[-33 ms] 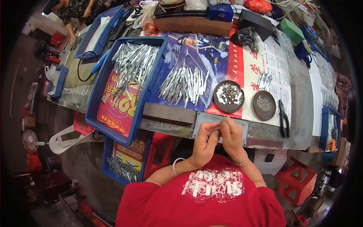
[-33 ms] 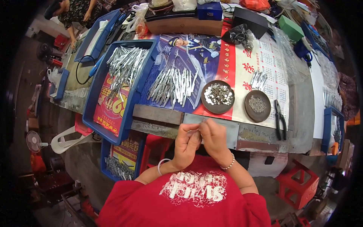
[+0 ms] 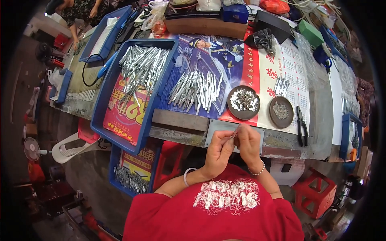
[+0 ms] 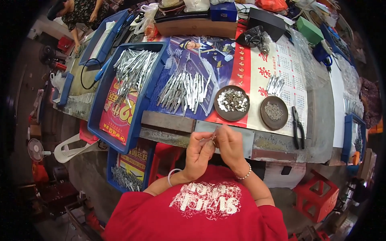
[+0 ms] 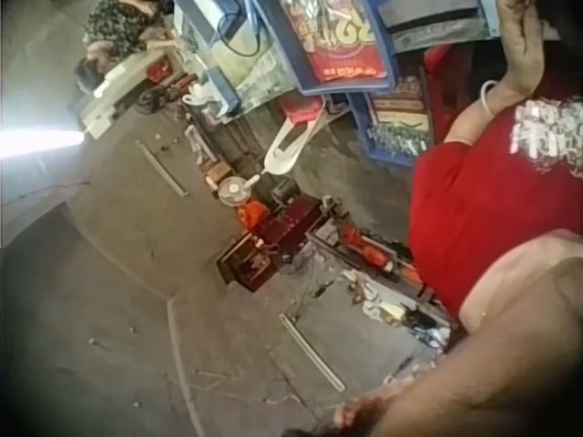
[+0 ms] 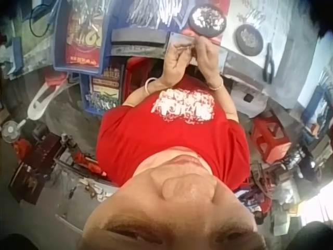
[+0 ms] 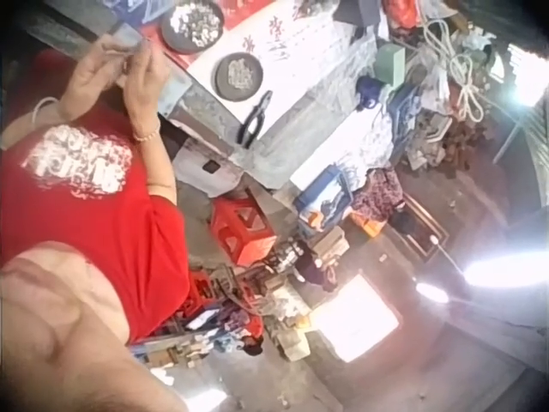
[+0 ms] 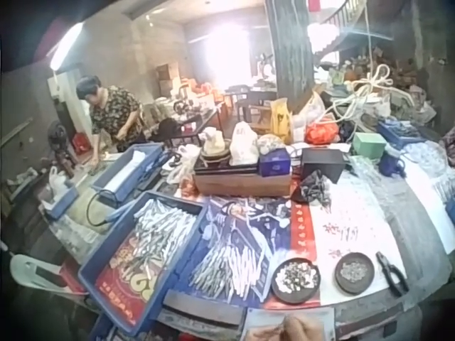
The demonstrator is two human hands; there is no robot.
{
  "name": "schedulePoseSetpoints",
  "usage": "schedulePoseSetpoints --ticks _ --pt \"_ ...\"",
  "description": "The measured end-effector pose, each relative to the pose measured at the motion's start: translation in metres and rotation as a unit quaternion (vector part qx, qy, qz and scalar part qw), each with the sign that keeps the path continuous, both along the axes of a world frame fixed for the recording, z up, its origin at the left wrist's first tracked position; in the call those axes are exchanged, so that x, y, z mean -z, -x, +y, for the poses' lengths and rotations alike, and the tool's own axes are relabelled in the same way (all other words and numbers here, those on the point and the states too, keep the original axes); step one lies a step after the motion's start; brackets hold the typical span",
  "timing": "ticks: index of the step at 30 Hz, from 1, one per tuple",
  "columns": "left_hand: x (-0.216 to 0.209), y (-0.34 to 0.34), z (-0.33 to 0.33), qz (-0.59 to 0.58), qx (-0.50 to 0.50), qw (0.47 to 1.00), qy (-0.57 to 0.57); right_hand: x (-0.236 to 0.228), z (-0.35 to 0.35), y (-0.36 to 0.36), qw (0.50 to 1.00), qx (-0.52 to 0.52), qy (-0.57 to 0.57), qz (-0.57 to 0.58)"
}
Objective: A person uses pliers to trim small silver-colored metal components at a workbench in a manufacturing environment.
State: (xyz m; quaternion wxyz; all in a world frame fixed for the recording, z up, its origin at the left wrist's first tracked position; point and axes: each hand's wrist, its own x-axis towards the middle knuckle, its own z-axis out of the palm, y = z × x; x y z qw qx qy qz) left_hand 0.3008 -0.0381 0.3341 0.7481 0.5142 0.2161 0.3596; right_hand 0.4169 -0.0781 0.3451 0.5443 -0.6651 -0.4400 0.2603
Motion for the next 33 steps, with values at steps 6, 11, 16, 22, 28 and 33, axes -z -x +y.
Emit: schedulePoseSetpoints --ticks 6,11,16,22,28,33 --pt "-0.006 -0.003 -0.001 -0.014 0.007 1.0 0.012 0.004 0.008 -0.001 0.959 0.048 -0.17 -0.223" --pt "-0.004 -0.004 0.004 -0.007 -0.011 1.0 -0.003 0.0 0.005 0.007 0.99 0.022 -0.045 -0.13" --pt "-0.001 0.001 0.005 -0.004 -0.013 1.0 0.025 0.0 0.011 0.005 0.995 0.031 -0.089 -0.011" --pt "0.009 -0.001 0.003 0.006 -0.027 0.999 0.026 0.004 0.01 0.01 0.954 0.054 -0.086 -0.282" --pt "0.005 0.002 0.007 -0.022 0.005 0.998 0.054 -0.001 0.005 0.004 0.999 -0.02 -0.024 0.032" --pt "0.006 -0.006 0.005 -0.006 0.0 0.999 0.033 0.003 0.004 0.006 0.963 0.051 -0.083 -0.251"
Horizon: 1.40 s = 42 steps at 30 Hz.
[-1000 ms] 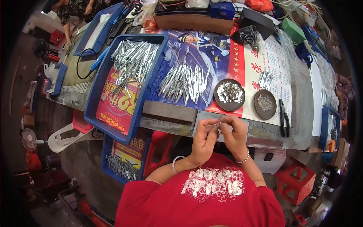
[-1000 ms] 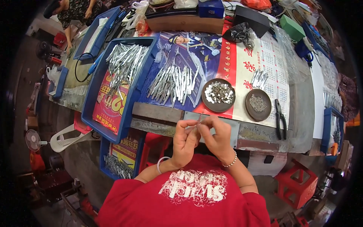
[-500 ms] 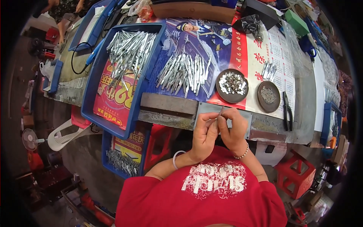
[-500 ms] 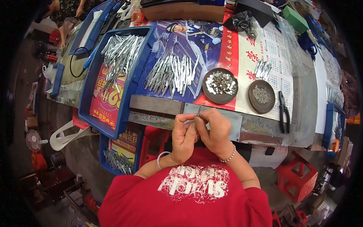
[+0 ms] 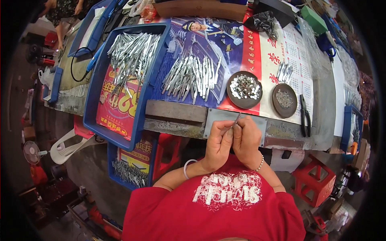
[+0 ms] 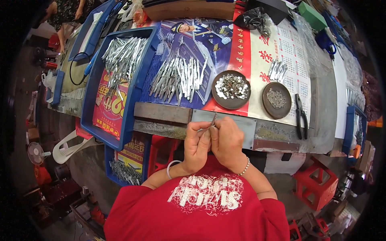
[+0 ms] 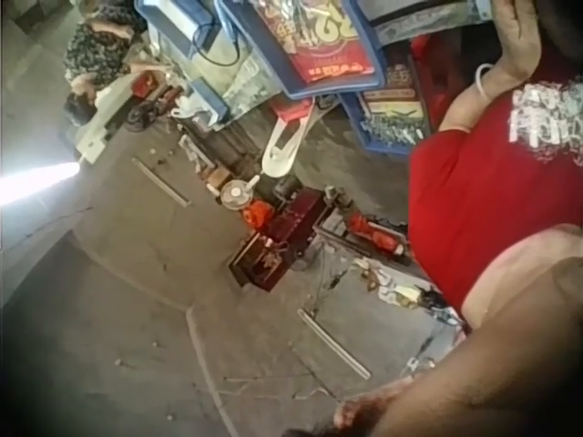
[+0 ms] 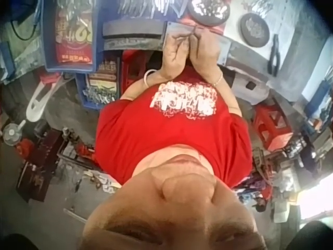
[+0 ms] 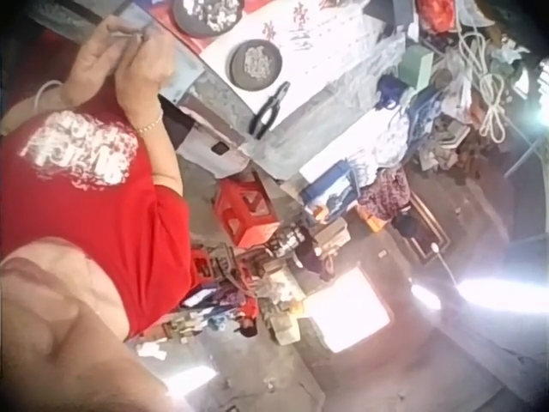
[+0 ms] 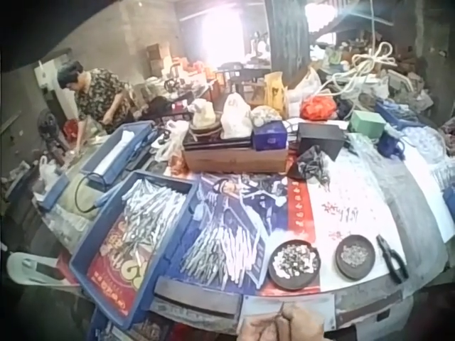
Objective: A person uses pliers to trim small silver-colored metal components at a workbench in a manufacturing environment.
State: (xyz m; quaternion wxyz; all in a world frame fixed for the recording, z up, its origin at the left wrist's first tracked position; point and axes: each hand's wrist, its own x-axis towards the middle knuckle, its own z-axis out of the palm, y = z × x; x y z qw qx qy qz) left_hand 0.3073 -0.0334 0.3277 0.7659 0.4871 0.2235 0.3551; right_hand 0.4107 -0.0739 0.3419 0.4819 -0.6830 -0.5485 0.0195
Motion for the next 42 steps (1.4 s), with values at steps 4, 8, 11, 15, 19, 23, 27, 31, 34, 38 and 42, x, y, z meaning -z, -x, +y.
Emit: schedulePoseSetpoints --ticks 4,8,11,15,19,23,27,31,34,38,42 --pt "0.002 0.002 0.001 -0.009 0.044 0.999 0.03 -0.007 -0.006 -0.016 0.974 -0.031 0.132 0.184" --pt "-0.008 0.006 0.018 0.029 0.063 0.995 0.069 -0.013 -0.024 -0.052 0.965 -0.03 0.134 0.224" --pt "-0.009 0.021 0.037 0.046 0.052 0.993 0.093 -0.007 -0.055 -0.113 0.982 0.157 0.105 -0.009" --pt "-0.002 0.039 0.053 0.061 0.01 0.992 0.107 0.018 -0.114 -0.197 0.936 0.308 0.166 -0.037" --pt "0.0 0.044 0.06 0.068 0.004 0.994 0.091 0.048 -0.139 -0.222 0.907 0.303 0.246 -0.16" --pt "0.001 0.046 0.057 0.057 -0.029 0.992 0.104 0.056 -0.128 -0.209 0.896 0.281 0.283 -0.193" --pt "0.004 0.043 0.062 0.066 -0.05 0.991 0.102 0.059 -0.124 -0.196 0.863 0.338 0.308 -0.217" --pt "0.007 0.049 0.072 0.049 -0.067 0.993 0.08 0.075 -0.145 -0.203 0.849 0.349 0.292 -0.269" --pt "0.009 0.062 0.081 0.069 -0.108 0.99 0.064 0.08 -0.141 -0.204 0.86 0.335 0.286 -0.258" --pt "0.008 0.062 0.104 0.131 -0.152 0.979 0.023 0.077 -0.138 -0.204 0.877 0.314 0.273 -0.239" --pt "0.017 0.04 0.137 0.249 -0.195 0.932 -0.177 0.08 -0.14 -0.207 0.871 0.322 0.279 -0.243"
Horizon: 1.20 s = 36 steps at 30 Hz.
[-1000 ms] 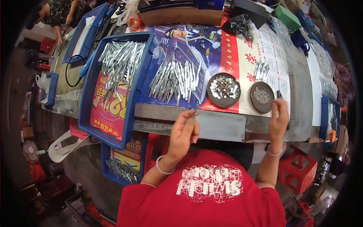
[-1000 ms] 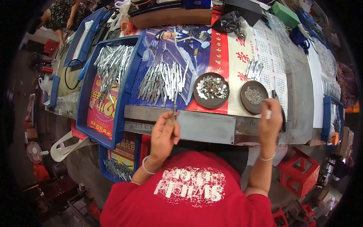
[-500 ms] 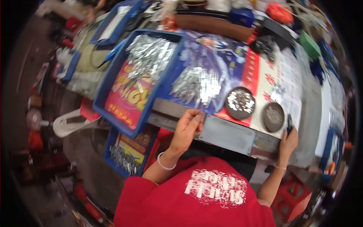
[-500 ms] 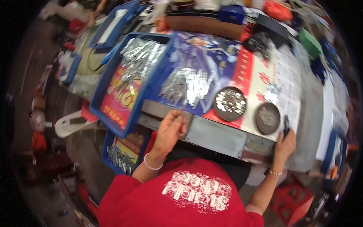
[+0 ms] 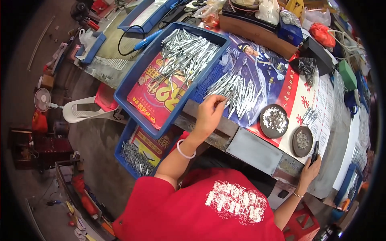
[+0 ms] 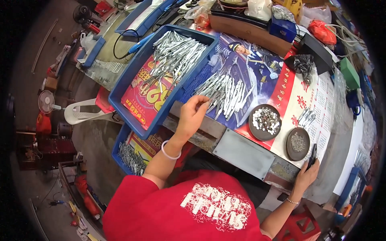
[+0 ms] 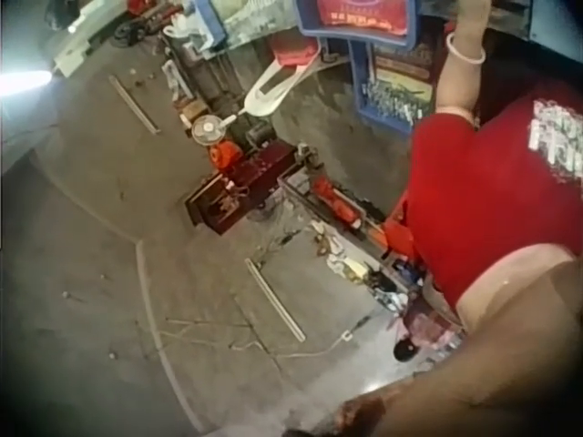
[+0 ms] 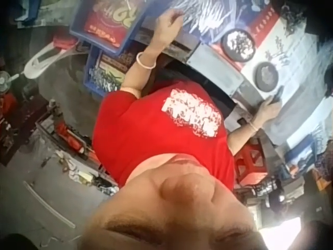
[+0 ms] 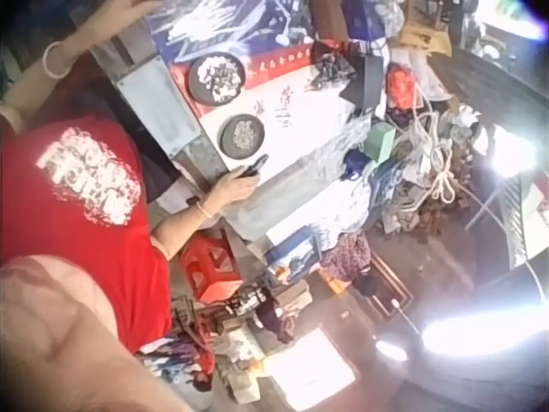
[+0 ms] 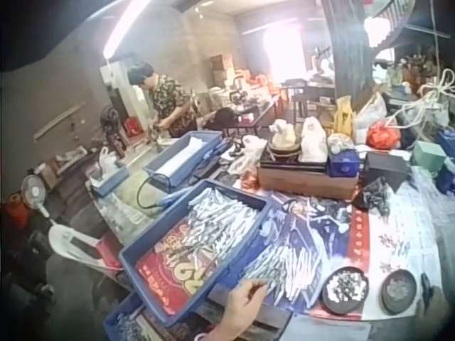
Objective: A person uses pliers to trim small silver-colored metal components at a workbench in a manufacturing environment.
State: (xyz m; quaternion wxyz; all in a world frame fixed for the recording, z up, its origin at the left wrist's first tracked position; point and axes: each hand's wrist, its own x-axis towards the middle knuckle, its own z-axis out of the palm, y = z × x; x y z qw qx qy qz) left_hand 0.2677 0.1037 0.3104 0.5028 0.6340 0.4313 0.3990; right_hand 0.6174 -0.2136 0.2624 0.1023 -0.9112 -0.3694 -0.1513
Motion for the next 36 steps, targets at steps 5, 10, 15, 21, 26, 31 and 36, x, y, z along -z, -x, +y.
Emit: schedulePoseSetpoints --ticks 5,10,15,21,26,31,36 --pt "0.003 -0.042 0.022 0.142 0.003 0.972 -0.189 0.0 -0.003 0.006 1.0 0.017 0.003 0.012" --pt "0.022 -0.069 0.028 0.233 0.026 0.929 -0.287 0.004 -0.014 0.004 1.0 -0.001 0.024 0.013" --pt "0.008 -0.056 0.012 0.24 0.011 0.929 -0.28 0.01 -0.023 -0.009 0.999 -0.03 0.03 0.026" --pt "-0.057 0.062 0.024 0.197 0.017 0.962 -0.191 -0.003 -0.023 -0.012 0.998 -0.061 -0.019 0.011" --pt "-0.069 0.164 0.107 0.31 -0.021 0.943 -0.122 -0.04 0.021 0.011 0.993 -0.084 -0.083 0.029" --pt "-0.015 0.204 0.179 0.411 -0.028 0.896 -0.163 -0.07 0.066 0.064 0.983 -0.121 -0.109 0.084" --pt "0.011 0.21 0.209 0.475 0.06 0.866 -0.14 -0.077 0.064 0.086 0.98 -0.137 -0.104 0.103"
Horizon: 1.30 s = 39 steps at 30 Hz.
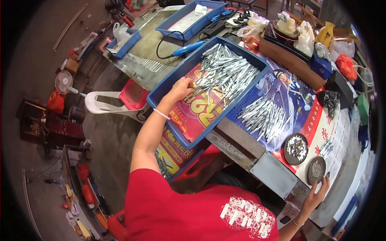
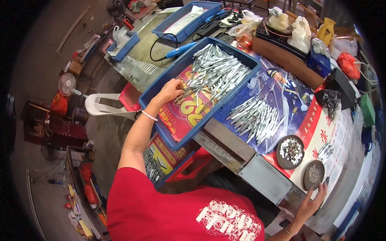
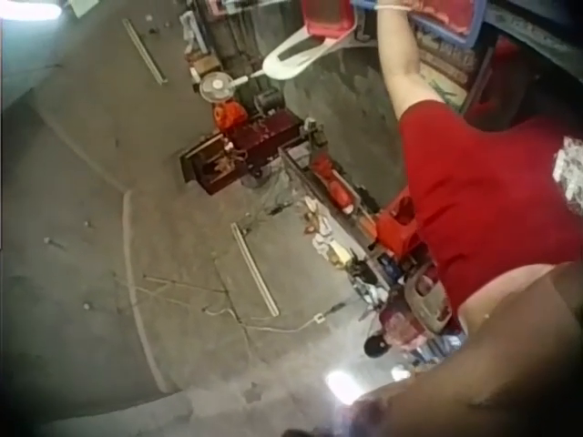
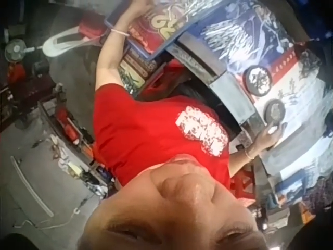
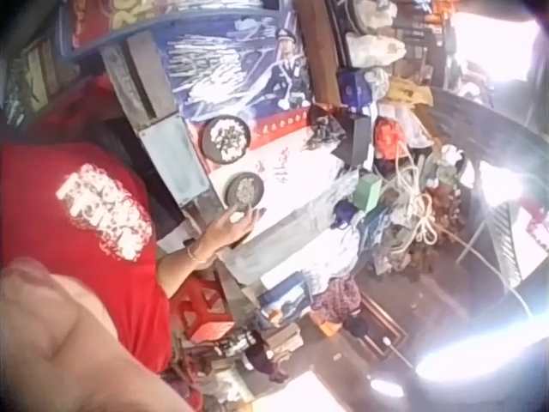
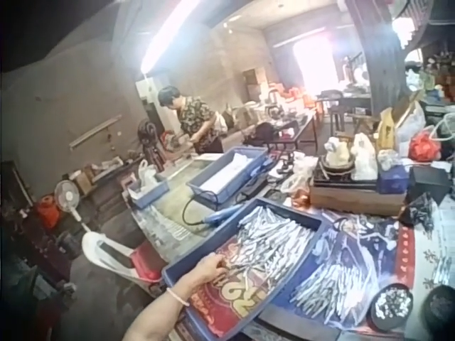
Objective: A person uses pliers to trim small silver-colored metal components at a workbench in a manufacturing environment.
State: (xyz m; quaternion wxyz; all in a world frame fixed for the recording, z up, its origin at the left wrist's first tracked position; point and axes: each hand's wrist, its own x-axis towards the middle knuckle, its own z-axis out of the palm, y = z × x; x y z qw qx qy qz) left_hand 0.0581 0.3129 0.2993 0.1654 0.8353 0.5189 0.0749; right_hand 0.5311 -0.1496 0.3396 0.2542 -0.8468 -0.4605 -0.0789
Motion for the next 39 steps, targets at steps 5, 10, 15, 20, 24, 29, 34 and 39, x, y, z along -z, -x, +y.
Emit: schedulePoseSetpoints --ticks 5,10,15,20,24,29,34,39 --pt "-0.009 -0.009 -0.009 0.038 0.113 0.986 -0.12 0.002 -0.003 0.012 0.999 -0.003 0.016 0.034" --pt "-0.014 -0.008 -0.019 0.14 0.116 0.96 -0.213 -0.002 0.018 0.031 0.994 -0.024 0.013 0.109" --pt "-0.072 -0.034 -0.072 -0.03 0.083 0.966 -0.243 -0.019 0.036 0.051 0.988 -0.099 -0.008 0.115" --pt "-0.122 -0.114 -0.185 -0.246 0.099 0.964 0.006 -0.031 0.056 0.092 0.868 -0.178 -0.071 0.457" --pt "-0.098 -0.158 -0.247 -0.28 0.246 0.926 0.063 -0.039 0.095 0.111 0.766 -0.253 -0.138 0.574" --pt "-0.085 -0.197 -0.271 -0.358 0.206 0.879 0.238 -0.044 0.097 0.099 0.756 -0.19 -0.122 0.614" --pt "-0.087 -0.233 -0.281 -0.552 0.077 0.688 0.465 -0.031 0.074 0.085 0.674 -0.112 -0.128 0.719" --pt "-0.062 -0.259 -0.282 -0.563 0.142 0.673 0.459 -0.022 0.068 0.104 0.568 -0.09 -0.178 0.799"
